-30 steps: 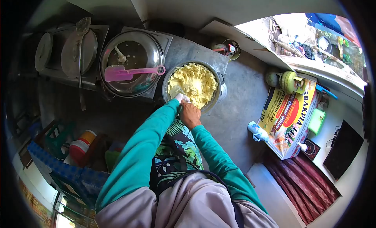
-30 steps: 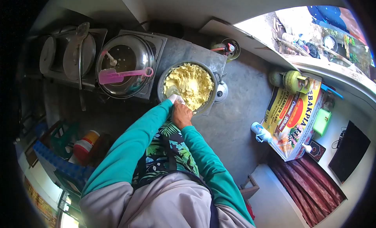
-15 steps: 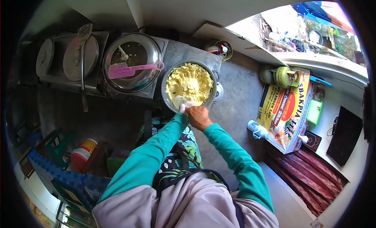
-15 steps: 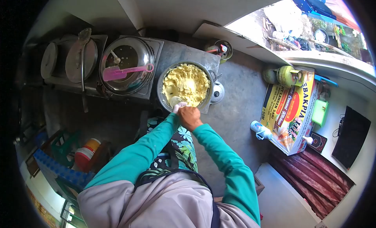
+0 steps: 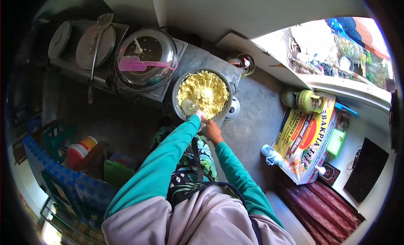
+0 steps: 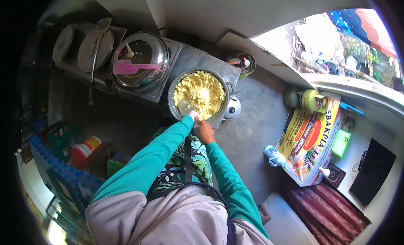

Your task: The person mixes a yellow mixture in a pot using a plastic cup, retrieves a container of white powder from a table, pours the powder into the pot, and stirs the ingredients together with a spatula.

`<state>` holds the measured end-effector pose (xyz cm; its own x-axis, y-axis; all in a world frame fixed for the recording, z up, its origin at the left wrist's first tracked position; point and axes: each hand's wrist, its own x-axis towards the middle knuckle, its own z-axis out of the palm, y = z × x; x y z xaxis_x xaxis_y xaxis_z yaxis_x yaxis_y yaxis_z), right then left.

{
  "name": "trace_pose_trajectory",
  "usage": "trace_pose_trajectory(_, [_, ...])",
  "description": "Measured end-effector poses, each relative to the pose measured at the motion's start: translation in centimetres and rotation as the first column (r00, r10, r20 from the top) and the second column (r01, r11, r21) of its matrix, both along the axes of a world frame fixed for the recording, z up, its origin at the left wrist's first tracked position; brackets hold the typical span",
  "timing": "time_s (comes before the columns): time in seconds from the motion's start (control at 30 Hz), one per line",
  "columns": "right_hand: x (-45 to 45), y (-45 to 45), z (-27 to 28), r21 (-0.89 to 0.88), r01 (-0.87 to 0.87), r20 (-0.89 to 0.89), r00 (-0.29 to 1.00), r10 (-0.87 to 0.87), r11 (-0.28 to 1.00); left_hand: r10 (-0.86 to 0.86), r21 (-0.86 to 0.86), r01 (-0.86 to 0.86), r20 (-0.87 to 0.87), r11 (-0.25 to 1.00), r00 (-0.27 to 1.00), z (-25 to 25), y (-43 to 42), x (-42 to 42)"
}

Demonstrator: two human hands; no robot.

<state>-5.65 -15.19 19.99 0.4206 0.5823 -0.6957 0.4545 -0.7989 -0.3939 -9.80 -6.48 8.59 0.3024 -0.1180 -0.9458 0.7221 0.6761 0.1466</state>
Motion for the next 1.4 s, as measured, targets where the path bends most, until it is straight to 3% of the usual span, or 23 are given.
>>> trace_pose_trajectory(0.03, [1.7,1.0,2.0,-0.005,-0.192,0.080,0.978,0.192,0.981,0.264,-0.049,-0.262,0.054,0.964,0.963,0.8,-0.2,0.1])
trace_pose_trajectory(0.07, [2.5,2.2,4.6,0.108,-0.348,0.227,0.921,0.318,0.931,0.491,-0.118,-0.480,0.092,0.869,0.866,1.8,-0.3,0.0])
trace_pose_trajectory(0.1, [3.0,3.4,5.7,0.117,-0.456,0.276,0.868,0.412,0.882,0.637,-0.181,-0.615,0.116,0.768,0.762,2.8,0.1,0.2])
trace_pose_trajectory(0.2, [4.2,6.5,5.2,0.125,-0.714,0.461,0.656,0.597,0.689,0.816,-0.316,-0.753,0.172,0.577,0.552,3.8,2.2,1.0])
trace_pose_trajectory(0.27, [4.1,7.8,2.7,0.086,-0.744,0.453,0.622,0.639,0.663,0.837,-0.361,-0.756,0.193,0.546,0.513,3.2,3.7,1.2])
trace_pose_trajectory(0.33, [5.1,9.6,0.9,0.056,-0.785,0.489,0.561,0.668,0.617,0.783,-0.340,-0.706,0.225,0.621,0.580,1.1,5.5,1.9])
trace_pose_trajectory(0.4, [6.1,10.0,0.3,0.079,-0.665,0.419,0.698,0.580,0.743,0.632,-0.230,-0.589,0.246,0.775,0.735,-1.4,6.8,3.1])
trace_pose_trajectory(0.47, [7.8,10.7,0.8,0.114,-0.512,0.198,0.852,0.485,0.852,0.377,-0.062,-0.372,0.224,0.926,0.899,-3.5,7.9,5.0])
trace_pose_trajectory(0.53, [7.9,9.9,0.2,0.059,-0.448,0.139,0.889,0.437,0.892,0.175,0.064,-0.186,0.149,0.980,0.973,-4.2,7.6,5.9])
trace_pose_trajectory(0.6, [6.3,7.2,-1.3,-0.005,-0.241,0.127,0.963,0.240,0.971,0.094,0.123,-0.104,0.081,0.987,0.992,-4.3,6.8,5.5])
trace_pose_trajectory(0.67, [3.0,4.3,-2.1,0.071,-0.064,0.100,0.993,0.056,0.995,0.138,0.131,-0.141,0.035,0.981,0.990,-4.1,5.0,4.2])
trace_pose_trajectory(0.73, [2.1,3.9,-2.0,0.099,-0.049,0.091,0.995,0.039,0.994,0.311,0.110,-0.314,0.045,0.943,0.950,-3.0,4.0,3.1])
trace_pose_trajectory(0.8, [3.8,5.0,-1.7,0.150,-0.177,0.126,0.979,0.159,0.973,0.560,0.025,-0.565,0.110,0.825,0.822,-1.9,3.6,2.5])
trace_pose_trajectory(0.83, [5.3,8.2,3.8,0.074,-0.468,0.112,0.881,0.459,0.880,0.678,-0.054,-0.678,0.139,0.733,0.721,-1.0,3.2,2.0])
trace_pose_trajectory(0.87, [4.9,8.5,3.5,0.117,-0.549,0.206,0.829,0.520,0.828,0.771,-0.139,-0.759,0.160,0.636,0.616,0.1,3.2,1.5])
trace_pose_trajectory(0.93, [3.6,9.1,1.4,0.042,-0.763,0.356,0.615,0.703,0.646,0.859,-0.273,-0.815,0.169,0.511,0.483,1.2,3.4,0.6])
trace_pose_trajectory(0.97, [2.6,8.9,0.3,0.036,-0.809,0.527,0.514,0.677,0.586,0.859,-0.302,-0.804,0.174,0.513,0.482,1.1,3.8,0.2])
trace_pose_trajectory(1.0, [2.7,9.6,-0.2,0.035,-0.817,0.526,0.505,0.684,0.576,0.843,-0.316,-0.782,0.188,0.538,0.504,0.6,4.5,-0.2])
trace_pose_trajectory(1.07, [2.7,10.2,-0.7,0.030,-0.708,0.456,0.638,0.621,0.705,0.694,-0.221,-0.658,0.229,0.720,0.682,-2.1,5.8,0.2])
trace_pose_trajectory(1.13, [3.0,10.4,0.7,0.089,-0.535,0.266,0.826,0.497,0.840,0.475,-0.077,-0.469,0.201,0.880,0.857,-3.8,6.5,1.1])
trace_pose_trajectory(1.2, [2.2,8.7,0.8,0.046,-0.354,0.217,0.916,0.337,0.934,0.353,0.022,-0.360,0.136,0.933,0.925,-3.9,5.9,1.7])
trace_pose_trajectory(1.3, [0.9,4.3,-1.3,0.150,-0.270,0.244,0.942,0.229,0.951,0.484,0.059,-0.488,0.070,0.871,0.872,-2.3,3.4,1.6])
trace_pose_trajectory(1.4, [3.5,5.5,0.9,-0.008,-0.433,0.137,0.893,0.429,0.902,0.762,-0.056,-0.762,0.120,0.645,0.636,0.0,1.9,1.3])
